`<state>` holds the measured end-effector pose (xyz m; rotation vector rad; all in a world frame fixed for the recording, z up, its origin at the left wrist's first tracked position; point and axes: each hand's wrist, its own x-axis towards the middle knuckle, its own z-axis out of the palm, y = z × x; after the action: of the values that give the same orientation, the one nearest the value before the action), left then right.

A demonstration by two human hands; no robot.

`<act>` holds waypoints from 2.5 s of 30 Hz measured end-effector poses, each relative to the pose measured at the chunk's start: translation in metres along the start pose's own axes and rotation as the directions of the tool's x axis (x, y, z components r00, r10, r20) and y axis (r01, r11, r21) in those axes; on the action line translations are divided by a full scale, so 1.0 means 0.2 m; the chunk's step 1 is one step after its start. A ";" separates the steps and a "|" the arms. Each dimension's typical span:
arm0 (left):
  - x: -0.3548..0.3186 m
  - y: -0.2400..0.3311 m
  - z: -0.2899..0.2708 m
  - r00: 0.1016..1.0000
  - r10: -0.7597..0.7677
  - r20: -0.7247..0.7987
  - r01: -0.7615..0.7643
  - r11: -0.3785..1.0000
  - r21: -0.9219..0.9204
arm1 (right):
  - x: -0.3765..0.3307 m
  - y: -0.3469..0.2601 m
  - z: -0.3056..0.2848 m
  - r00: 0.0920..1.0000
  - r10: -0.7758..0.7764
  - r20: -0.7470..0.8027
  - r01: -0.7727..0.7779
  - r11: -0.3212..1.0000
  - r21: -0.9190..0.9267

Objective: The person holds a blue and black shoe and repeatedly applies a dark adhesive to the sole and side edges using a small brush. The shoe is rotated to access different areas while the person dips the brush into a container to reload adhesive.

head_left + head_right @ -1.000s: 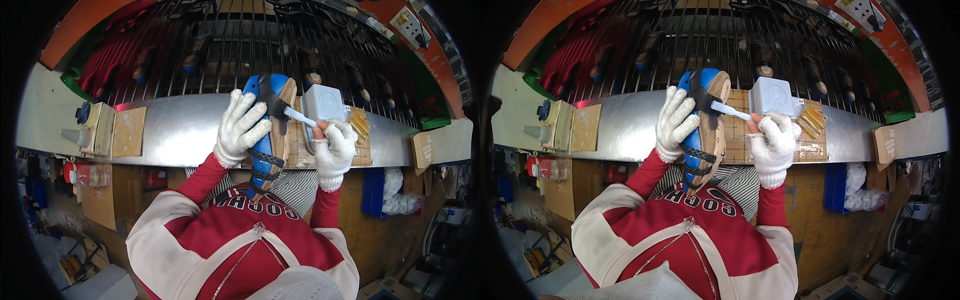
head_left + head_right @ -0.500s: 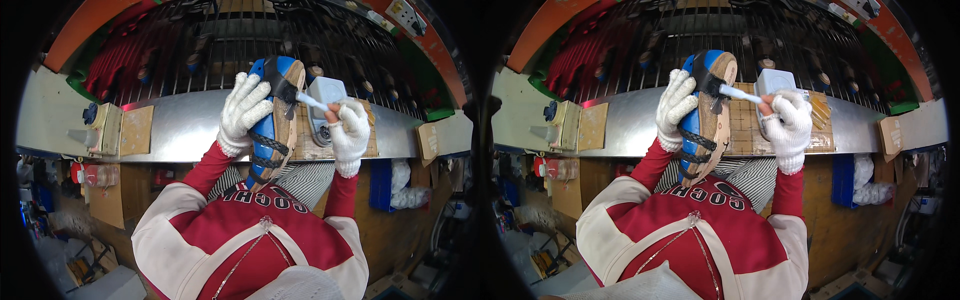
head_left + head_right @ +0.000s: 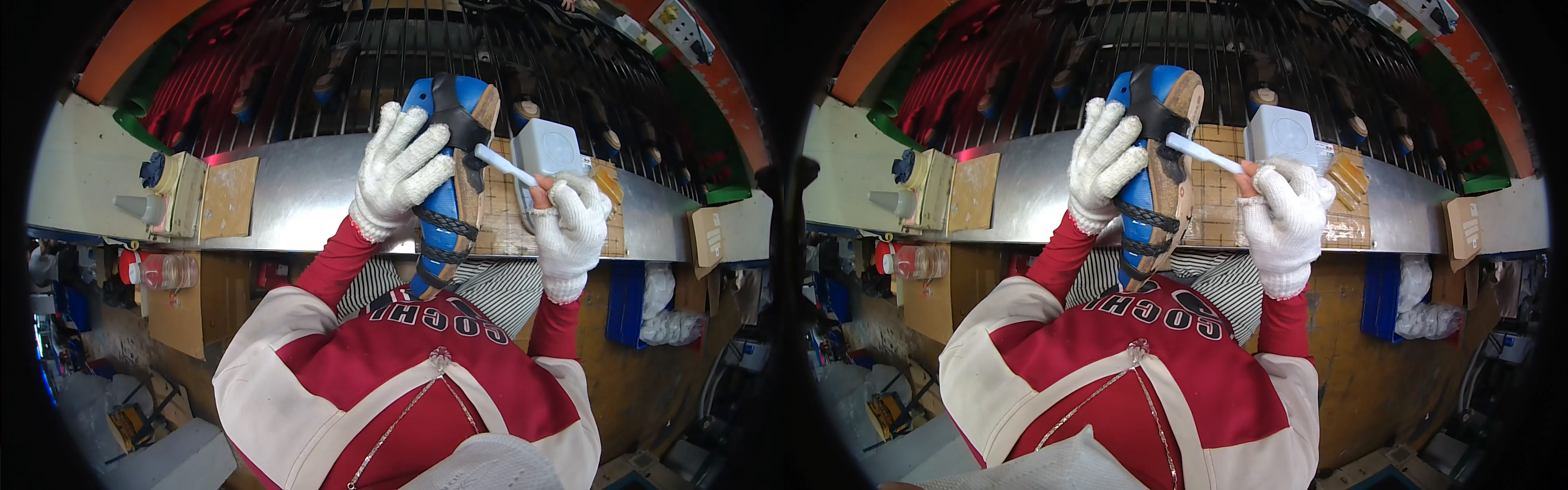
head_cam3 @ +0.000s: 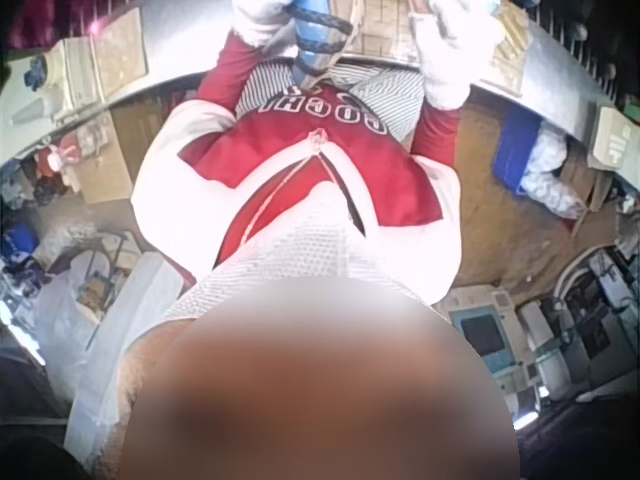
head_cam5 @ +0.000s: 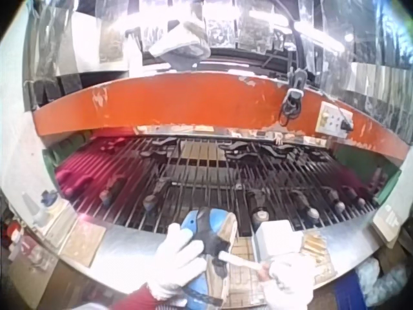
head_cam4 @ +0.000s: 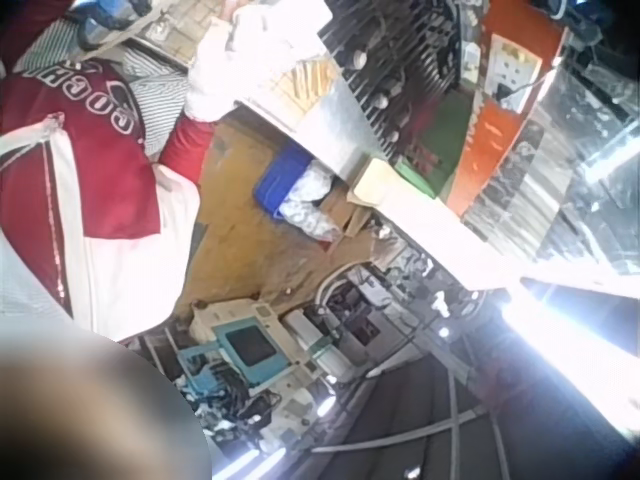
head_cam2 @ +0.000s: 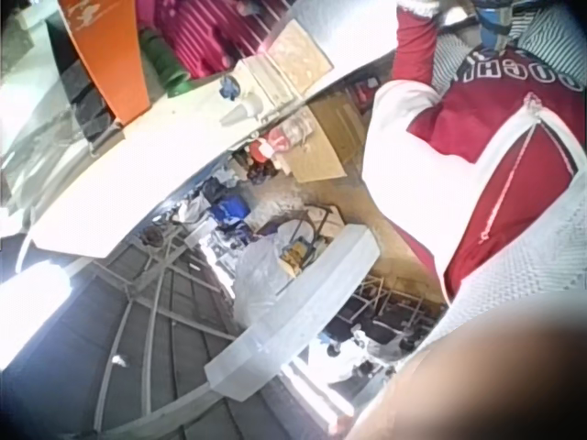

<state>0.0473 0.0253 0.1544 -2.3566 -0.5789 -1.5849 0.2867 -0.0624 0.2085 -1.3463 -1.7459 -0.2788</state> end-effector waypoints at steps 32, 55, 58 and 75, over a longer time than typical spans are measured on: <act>0.10 -0.09 -0.02 0.997 -0.017 -0.070 0.023 0.997 0.078 | -0.03 0.02 0.02 0.974 0.125 0.191 -0.173 0.949 0.262; 0.02 -0.10 0.13 0.942 -0.086 -0.325 0.124 0.987 0.099 | 0.05 0.05 0.13 0.885 0.372 0.281 -0.466 0.713 0.523; 0.01 -0.11 0.13 0.947 -0.090 -0.310 0.144 0.977 0.155 | -0.05 0.01 0.08 0.845 0.369 0.388 -0.535 0.590 0.604; -0.02 -0.14 0.11 0.962 -0.113 -0.249 0.168 0.962 0.215 | -0.07 -0.04 0.14 0.929 0.330 0.169 -0.369 0.871 0.326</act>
<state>0.0513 0.0573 0.1413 -1.9603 -0.8455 -1.7183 0.2659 -0.0574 0.1849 -1.3944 -1.5076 0.3056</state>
